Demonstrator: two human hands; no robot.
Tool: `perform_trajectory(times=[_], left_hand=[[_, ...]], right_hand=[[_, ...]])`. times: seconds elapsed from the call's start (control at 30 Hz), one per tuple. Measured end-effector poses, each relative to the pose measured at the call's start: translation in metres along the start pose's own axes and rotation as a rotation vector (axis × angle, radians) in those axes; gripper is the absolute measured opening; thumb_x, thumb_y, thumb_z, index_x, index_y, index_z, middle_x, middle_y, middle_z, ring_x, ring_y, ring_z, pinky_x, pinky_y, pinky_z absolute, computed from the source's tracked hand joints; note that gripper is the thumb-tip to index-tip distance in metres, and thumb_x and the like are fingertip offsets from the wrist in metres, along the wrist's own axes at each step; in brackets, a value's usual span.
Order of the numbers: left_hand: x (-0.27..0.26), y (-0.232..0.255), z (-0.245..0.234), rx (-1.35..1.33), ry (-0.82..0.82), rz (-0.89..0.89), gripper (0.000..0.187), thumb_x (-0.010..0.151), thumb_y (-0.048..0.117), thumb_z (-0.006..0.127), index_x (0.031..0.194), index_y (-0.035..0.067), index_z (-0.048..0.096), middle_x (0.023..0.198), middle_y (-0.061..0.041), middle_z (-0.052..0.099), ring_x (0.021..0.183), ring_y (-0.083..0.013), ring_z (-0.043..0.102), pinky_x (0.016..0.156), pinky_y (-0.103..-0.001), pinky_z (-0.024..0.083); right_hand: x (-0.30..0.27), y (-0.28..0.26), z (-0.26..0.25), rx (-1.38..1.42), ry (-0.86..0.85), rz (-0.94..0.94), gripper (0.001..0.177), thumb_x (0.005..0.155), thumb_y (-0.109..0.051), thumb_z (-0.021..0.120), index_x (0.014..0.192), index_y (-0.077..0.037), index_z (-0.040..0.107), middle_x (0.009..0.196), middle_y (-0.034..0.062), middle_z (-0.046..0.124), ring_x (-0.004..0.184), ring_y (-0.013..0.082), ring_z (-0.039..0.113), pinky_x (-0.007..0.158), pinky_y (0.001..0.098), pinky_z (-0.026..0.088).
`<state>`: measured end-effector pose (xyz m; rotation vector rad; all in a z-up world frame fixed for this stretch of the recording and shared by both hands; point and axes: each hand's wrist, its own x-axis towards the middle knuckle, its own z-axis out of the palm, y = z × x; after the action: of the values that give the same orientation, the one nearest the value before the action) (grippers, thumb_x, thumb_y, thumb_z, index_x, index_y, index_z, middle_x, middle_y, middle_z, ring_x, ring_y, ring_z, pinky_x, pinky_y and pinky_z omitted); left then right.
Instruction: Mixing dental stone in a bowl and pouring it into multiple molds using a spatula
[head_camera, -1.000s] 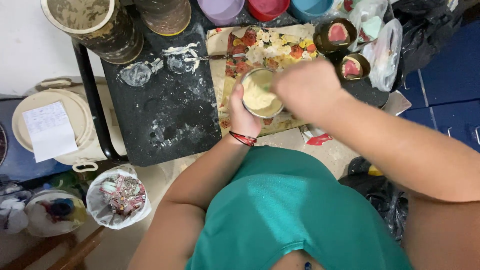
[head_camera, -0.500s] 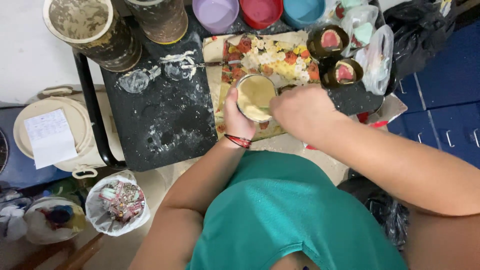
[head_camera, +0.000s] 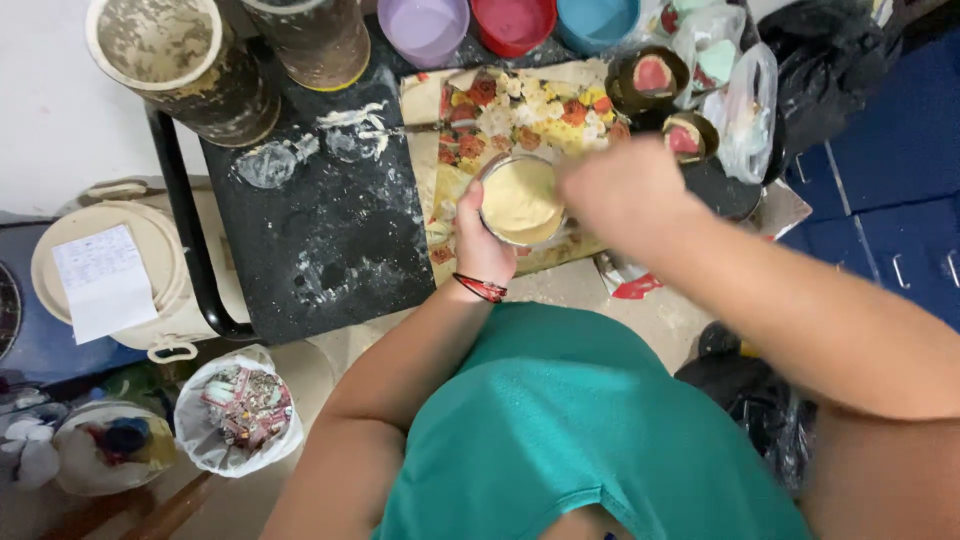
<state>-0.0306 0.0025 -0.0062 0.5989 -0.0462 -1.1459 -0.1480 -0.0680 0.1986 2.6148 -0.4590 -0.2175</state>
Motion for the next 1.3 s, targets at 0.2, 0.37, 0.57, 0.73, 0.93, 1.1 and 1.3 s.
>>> perform_trajectory(times=[0.2, 0.37, 0.57, 0.73, 0.93, 1.1, 1.3], left_hand=[[-0.001, -0.013, 0.005, -0.040, 0.044, -0.030, 0.058, 0.105, 0.053, 0.056, 0.148, 0.015, 0.056, 0.142, -0.023, 0.062, 0.129, -0.0369, 0.061, 0.108, -0.056, 0.053], [0.010, -0.005, 0.002, -0.041, 0.088, -0.022, 0.063, 0.103, 0.053, 0.059, 0.153, 0.017, 0.052, 0.148, -0.021, 0.058, 0.135, -0.0371, 0.056, 0.112, -0.057, 0.048], [-0.003, 0.005, 0.022, -0.072, 0.146, -0.086, 0.058, 0.098, 0.050, 0.064, 0.143, 0.014, 0.062, 0.137, -0.020, 0.066, 0.123, -0.0357, 0.065, 0.101, -0.054, 0.058], [0.001, 0.000, 0.020, -0.073, 0.157, -0.110, 0.059, 0.097, 0.049, 0.065, 0.143, 0.013, 0.062, 0.138, -0.020, 0.066, 0.123, -0.0373, 0.065, 0.100, -0.055, 0.058], [0.008, -0.005, 0.023, -0.065, 0.148, -0.107, 0.058, 0.098, 0.049, 0.066, 0.143, 0.012, 0.063, 0.139, -0.021, 0.065, 0.125, -0.0373, 0.064, 0.101, -0.055, 0.057], [0.000, -0.014, 0.021, -0.046, 0.157, -0.129, 0.058, 0.098, 0.049, 0.066, 0.142, 0.011, 0.063, 0.140, -0.022, 0.064, 0.126, -0.0373, 0.064, 0.103, -0.055, 0.057], [0.024, -0.038, -0.012, -0.114, 0.145, -0.117, 0.049, 0.096, 0.044, 0.072, 0.137, 0.017, 0.066, 0.131, -0.016, 0.071, 0.116, -0.0345, 0.070, 0.098, -0.054, 0.060]], right_hand=[[0.014, -0.003, -0.011, 0.045, 0.069, -0.028, 0.027, 0.089, -0.014, 0.075, 0.065, -0.020, 0.064, 0.052, -0.0063, 0.055, 0.051, 0.0150, 0.059, 0.053, 0.0326, 0.051], [-0.003, -0.020, 0.021, 0.040, 0.057, 0.003, 0.025, 0.077, -0.005, 0.069, 0.059, -0.022, 0.066, 0.052, -0.0020, 0.056, 0.050, 0.0216, 0.063, 0.045, 0.0419, 0.047], [-0.005, -0.001, 0.004, 0.087, -0.056, 0.027, 0.029, 0.087, -0.015, 0.072, 0.060, -0.025, 0.064, 0.053, -0.0064, 0.058, 0.054, 0.0160, 0.065, 0.052, 0.0378, 0.053], [-0.011, -0.001, 0.019, 0.074, -0.028, 0.064, 0.025, 0.083, -0.015, 0.070, 0.061, -0.025, 0.064, 0.053, -0.0058, 0.057, 0.052, 0.0178, 0.065, 0.048, 0.0410, 0.049], [0.011, 0.008, 0.020, 0.026, 0.014, 0.121, 0.021, 0.085, -0.015, 0.068, 0.066, -0.023, 0.066, 0.054, -0.0029, 0.056, 0.051, 0.0213, 0.063, 0.045, 0.0474, 0.046], [0.012, 0.005, 0.024, 0.000, 0.032, 0.183, 0.018, 0.087, -0.016, 0.066, 0.070, -0.020, 0.069, 0.055, -0.0001, 0.055, 0.049, 0.0248, 0.060, 0.042, 0.0539, 0.042], [-0.002, -0.012, 0.009, 0.085, -0.067, 0.052, 0.028, 0.087, -0.013, 0.070, 0.062, -0.024, 0.072, 0.055, -0.0011, 0.064, 0.055, 0.0223, 0.065, 0.048, 0.0441, 0.050]])
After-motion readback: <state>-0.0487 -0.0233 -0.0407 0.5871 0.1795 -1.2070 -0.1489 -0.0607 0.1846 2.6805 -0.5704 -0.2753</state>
